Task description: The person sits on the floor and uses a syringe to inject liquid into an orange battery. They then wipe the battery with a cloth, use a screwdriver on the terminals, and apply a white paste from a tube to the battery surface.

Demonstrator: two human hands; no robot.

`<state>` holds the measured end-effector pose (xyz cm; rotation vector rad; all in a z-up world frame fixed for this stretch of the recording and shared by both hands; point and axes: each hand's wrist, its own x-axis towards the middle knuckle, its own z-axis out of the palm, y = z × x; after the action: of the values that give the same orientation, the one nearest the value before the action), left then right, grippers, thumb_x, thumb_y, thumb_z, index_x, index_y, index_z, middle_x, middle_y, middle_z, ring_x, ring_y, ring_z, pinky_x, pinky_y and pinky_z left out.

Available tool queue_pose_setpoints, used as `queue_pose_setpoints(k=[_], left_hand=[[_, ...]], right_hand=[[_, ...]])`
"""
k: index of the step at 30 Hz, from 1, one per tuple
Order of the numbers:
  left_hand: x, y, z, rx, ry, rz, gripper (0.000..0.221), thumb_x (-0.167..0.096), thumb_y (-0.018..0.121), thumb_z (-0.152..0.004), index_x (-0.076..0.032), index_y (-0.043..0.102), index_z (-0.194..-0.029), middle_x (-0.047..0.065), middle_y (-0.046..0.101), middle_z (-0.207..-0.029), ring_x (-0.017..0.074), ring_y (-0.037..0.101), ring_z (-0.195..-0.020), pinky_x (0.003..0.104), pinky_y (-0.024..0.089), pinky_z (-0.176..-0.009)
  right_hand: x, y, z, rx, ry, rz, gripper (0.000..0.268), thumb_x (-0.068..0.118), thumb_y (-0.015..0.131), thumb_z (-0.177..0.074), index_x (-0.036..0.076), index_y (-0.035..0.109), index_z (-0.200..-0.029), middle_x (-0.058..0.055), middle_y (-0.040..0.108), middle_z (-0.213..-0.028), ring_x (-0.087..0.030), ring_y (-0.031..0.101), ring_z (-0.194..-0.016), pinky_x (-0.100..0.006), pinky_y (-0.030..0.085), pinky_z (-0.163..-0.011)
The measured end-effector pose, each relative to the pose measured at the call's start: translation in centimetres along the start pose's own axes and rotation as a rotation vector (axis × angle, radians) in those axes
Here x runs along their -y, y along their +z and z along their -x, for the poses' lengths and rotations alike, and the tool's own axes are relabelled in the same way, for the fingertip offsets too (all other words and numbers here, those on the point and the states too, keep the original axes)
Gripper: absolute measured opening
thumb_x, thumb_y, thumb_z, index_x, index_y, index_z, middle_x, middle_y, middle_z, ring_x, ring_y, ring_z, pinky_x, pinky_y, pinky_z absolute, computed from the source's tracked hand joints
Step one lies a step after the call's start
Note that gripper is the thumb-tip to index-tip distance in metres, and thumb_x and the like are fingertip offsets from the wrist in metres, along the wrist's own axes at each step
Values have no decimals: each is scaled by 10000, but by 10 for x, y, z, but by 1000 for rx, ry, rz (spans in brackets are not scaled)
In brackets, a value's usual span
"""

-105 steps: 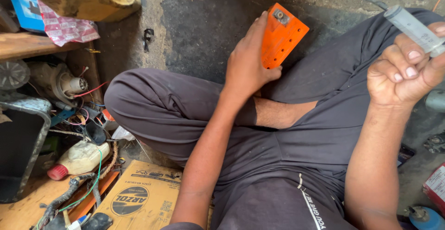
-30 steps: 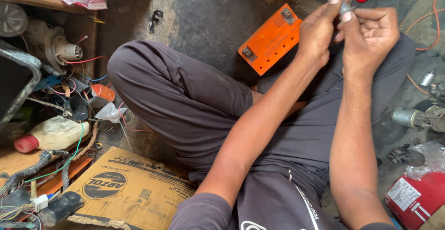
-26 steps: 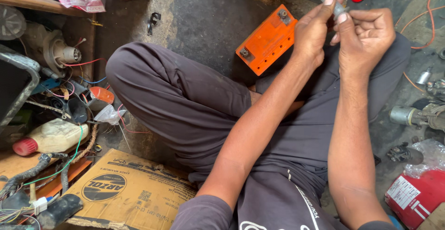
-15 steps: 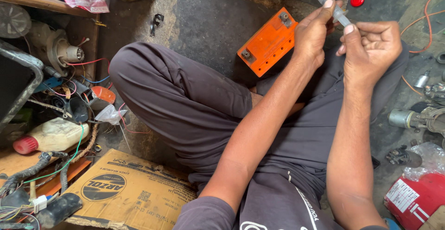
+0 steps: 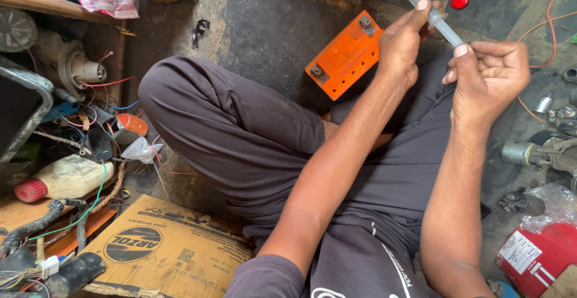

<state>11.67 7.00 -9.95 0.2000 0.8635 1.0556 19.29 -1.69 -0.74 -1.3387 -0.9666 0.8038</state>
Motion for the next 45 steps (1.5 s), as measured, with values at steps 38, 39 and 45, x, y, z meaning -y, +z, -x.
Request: queue_pose_setpoints(k=[38, 39, 45], left_hand=[[-190, -97, 71, 31, 386, -521, 465, -483, 542, -1057, -73, 748, -1131, 52, 729, -1092, 150, 634, -994, 307, 511, -859], [-202, -105, 71, -4, 400, -556, 459, -483, 534, -1049, -82, 741, -1138, 36, 723, -1090, 136, 617, -957, 297, 509, -846], [-215, -127, 78, -61, 327, -526, 460, -485, 516, -1040, -94, 731, -1152, 10, 687, -1067, 108, 581, -880, 284, 497, -809]], right_hand=[[-21, -18, -3, 251, 381, -727, 945, 730, 673, -875, 38, 463, -1483, -126, 605, -1165, -247, 618, -1037, -385, 518, -912], [-20, -20, -2, 241, 381, -730, 946, 731, 671, -874, 35, 463, -1480, -125, 603, -1157, -246, 616, -1032, -386, 517, -910], [-11, -30, 9, 198, 408, -731, 938, 746, 639, -863, 66, 460, -1485, -117, 596, -1143, -250, 602, -1002, -395, 500, -885]])
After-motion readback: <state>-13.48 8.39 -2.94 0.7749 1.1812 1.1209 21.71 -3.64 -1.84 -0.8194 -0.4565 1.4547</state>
